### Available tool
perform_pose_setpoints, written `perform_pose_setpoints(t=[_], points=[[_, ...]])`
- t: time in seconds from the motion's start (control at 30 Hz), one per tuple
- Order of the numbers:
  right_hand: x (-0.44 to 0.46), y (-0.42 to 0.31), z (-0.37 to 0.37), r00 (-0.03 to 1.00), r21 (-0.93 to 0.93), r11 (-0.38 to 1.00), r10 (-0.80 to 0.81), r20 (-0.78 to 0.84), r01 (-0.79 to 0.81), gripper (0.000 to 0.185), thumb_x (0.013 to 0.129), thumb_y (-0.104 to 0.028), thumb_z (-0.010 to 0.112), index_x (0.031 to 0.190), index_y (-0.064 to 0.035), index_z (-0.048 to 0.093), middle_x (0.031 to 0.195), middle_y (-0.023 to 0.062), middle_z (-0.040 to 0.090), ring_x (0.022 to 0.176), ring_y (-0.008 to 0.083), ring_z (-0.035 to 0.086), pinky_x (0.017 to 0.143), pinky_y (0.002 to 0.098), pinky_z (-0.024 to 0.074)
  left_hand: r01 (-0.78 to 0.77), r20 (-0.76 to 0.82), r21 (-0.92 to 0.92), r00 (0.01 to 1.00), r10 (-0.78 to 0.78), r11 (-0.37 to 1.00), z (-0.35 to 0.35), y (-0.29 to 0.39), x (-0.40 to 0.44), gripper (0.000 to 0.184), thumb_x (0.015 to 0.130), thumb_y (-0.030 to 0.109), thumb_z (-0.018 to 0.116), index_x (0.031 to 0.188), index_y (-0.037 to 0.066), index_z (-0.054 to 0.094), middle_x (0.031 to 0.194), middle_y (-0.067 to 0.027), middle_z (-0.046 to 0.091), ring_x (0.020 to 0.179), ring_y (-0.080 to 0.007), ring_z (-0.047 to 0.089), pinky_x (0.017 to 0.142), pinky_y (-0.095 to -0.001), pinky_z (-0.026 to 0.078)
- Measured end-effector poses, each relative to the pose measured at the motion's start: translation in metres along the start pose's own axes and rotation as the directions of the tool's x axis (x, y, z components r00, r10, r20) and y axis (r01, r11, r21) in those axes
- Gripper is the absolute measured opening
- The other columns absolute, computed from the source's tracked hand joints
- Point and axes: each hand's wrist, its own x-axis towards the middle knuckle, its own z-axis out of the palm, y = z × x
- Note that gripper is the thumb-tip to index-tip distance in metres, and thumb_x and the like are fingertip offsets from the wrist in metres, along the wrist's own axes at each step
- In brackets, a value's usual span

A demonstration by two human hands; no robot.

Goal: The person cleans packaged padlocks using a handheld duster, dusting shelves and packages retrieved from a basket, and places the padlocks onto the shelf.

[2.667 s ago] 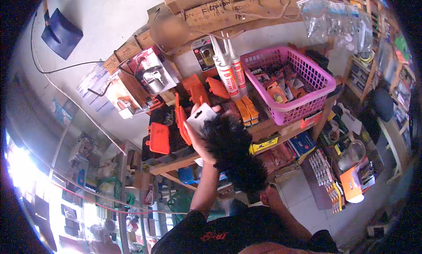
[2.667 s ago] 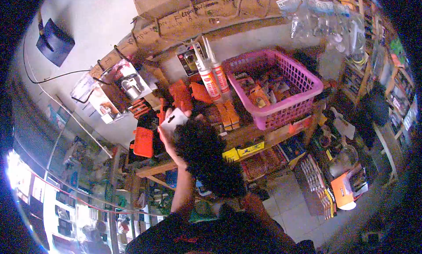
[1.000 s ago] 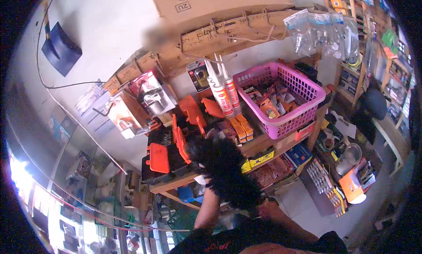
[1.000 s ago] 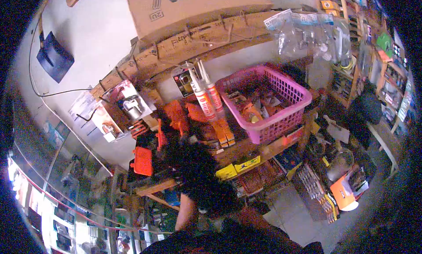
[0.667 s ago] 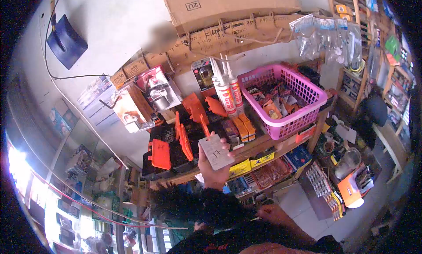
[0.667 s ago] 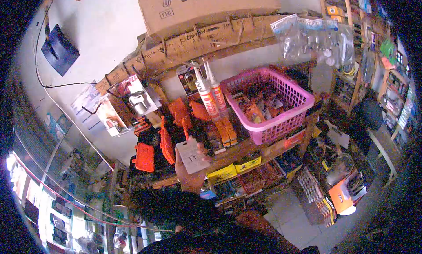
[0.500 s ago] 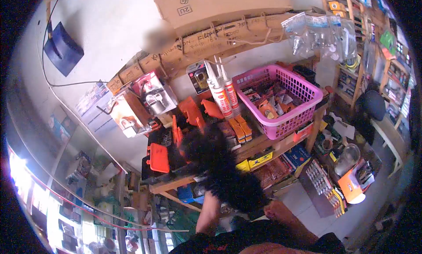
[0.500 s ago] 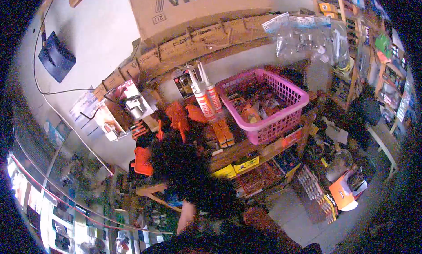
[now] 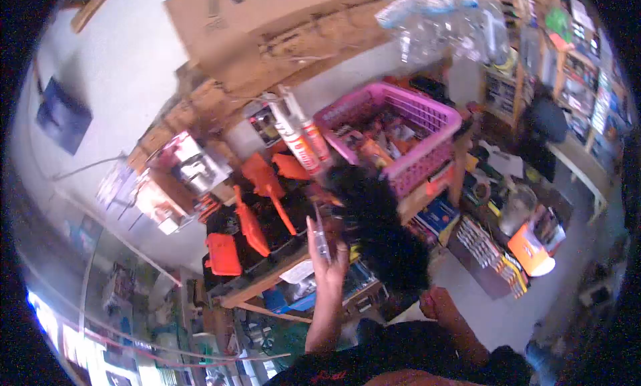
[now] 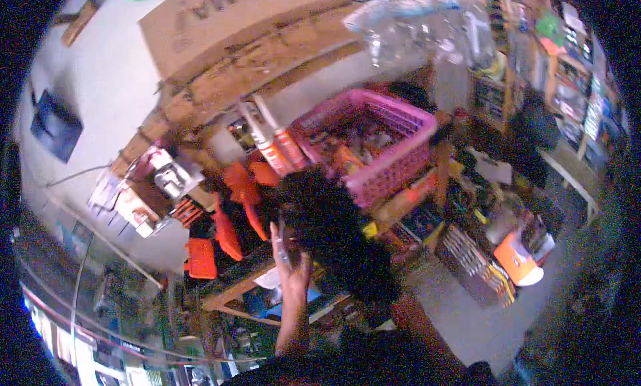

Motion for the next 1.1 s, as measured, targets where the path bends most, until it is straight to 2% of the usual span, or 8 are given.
perform_pose_setpoints(t=[0.13,0.27,0.4,0.43,0.5,0.53,0.93,1.1], points=[[-0.010,-0.006,0.004,0.995,-0.039,0.996,-0.084,-0.058,0.082,0.059,0.091,-0.059,0.040,0.058,-0.0107,0.043,0.050,-0.0006,0.040,0.040,0.0077,0.032,0.037,0.0253,0.0207,-0.122,0.169,0.172,0.981,0.093,0.978,-0.032,-0.018,0.019,0.024,0.092,0.031,0.053,0.105,0.013,0.060,0.096,-0.0042,0.063,0.084,-0.0139,0.060,0.063,-0.0308,0.052],[0.022,0.077,-0.036,0.880,-0.456,0.825,-0.446,-0.163,0.334,0.052,0.092,-0.049,0.048,0.059,-0.0088,0.044,0.056,-0.0003,0.044,0.043,0.0068,0.035,0.038,0.0250,0.0238,0.242,0.229,-0.121,0.951,-0.210,0.963,-0.035,-0.010,0.040,0.035,0.092,0.039,0.047,0.109,0.011,0.059,0.108,-0.0100,0.061,0.099,-0.0243,0.059,0.075,-0.0417,0.052],[0.003,0.021,-0.023,0.933,-0.384,0.902,-0.292,-0.210,0.196,0.044,0.092,-0.038,0.052,0.064,-0.0038,0.052,0.059,-0.0004,0.047,0.050,0.0063,0.040,0.044,0.0245,0.0294,0.068,0.109,0.020,0.992,-0.070,0.997,-0.033,-0.005,0.036,0.050,0.092,0.048,0.040,0.114,0.006,0.055,0.115,-0.0093,0.059,0.100,-0.0291,0.059,0.082,-0.0435,0.050],[0.001,0.011,-0.018,0.940,-0.420,0.894,-0.267,-0.212,0.159,0.042,0.092,-0.036,0.053,0.066,-0.0024,0.055,0.059,-0.0004,0.047,0.051,0.0063,0.041,0.046,0.0245,0.0307,0.048,0.302,-0.062,0.953,-0.027,0.997,-0.025,-0.008,0.032,0.054,0.092,0.050,0.038,0.120,0.006,0.052,0.117,-0.0097,0.058,0.103,-0.0289,0.057,0.089,-0.0445,0.047],[0.005,0.011,-0.026,0.916,-0.422,0.889,-0.308,-0.256,0.180,0.037,0.091,-0.032,0.054,0.070,-0.0010,0.059,0.059,-0.0009,0.047,0.053,0.0064,0.042,0.048,0.0245,0.0316,0.008,0.308,-0.065,0.951,0.013,0.998,-0.032,-0.009,0.038,0.057,0.091,0.052,0.037,0.124,0.008,0.051,0.120,-0.0108,0.056,0.109,-0.0300,0.053,0.097,-0.0475,0.040],[0.007,0.009,-0.027,0.903,-0.423,0.885,-0.329,-0.278,0.193,0.035,0.090,-0.030,0.054,0.072,-0.0003,0.061,0.059,-0.0011,0.047,0.054,0.0065,0.042,0.049,0.0245,0.0321,0.150,0.455,-0.176,0.889,-0.055,0.973,-0.037,-0.006,0.042,0.057,0.092,0.052,0.037,0.125,0.008,0.050,0.122,-0.0112,0.055,0.111,-0.0297,0.052,0.099,-0.0482,0.037],[0.008,0.003,-0.007,0.979,-0.483,0.874,-0.146,-0.143,0.060,0.037,0.089,-0.031,0.054,0.070,-0.0006,0.062,0.056,-0.0025,0.047,0.051,0.0052,0.040,0.046,0.0233,0.0304,0.023,0.394,-0.050,0.919,-0.002,0.998,-0.033,0.000,0.039,0.059,0.092,0.054,0.035,0.125,0.008,0.051,0.118,-0.0100,0.058,0.109,-0.0268,0.054,0.098,-0.0439,0.040],[0.015,0.015,-0.007,0.934,-0.384,0.918,-0.219,-0.281,0.099,0.041,0.089,-0.033,0.053,0.068,0.0007,0.062,0.052,-0.0027,0.045,0.047,0.0047,0.038,0.044,0.0229,0.0287,0.024,0.404,-0.026,0.915,-0.012,0.999,-0.026,-0.002,0.041,0.060,0.092,0.055,0.035,0.125,0.008,0.051,0.116,-0.0096,0.059,0.107,-0.0255,0.056,0.097,-0.0421,0.040]])
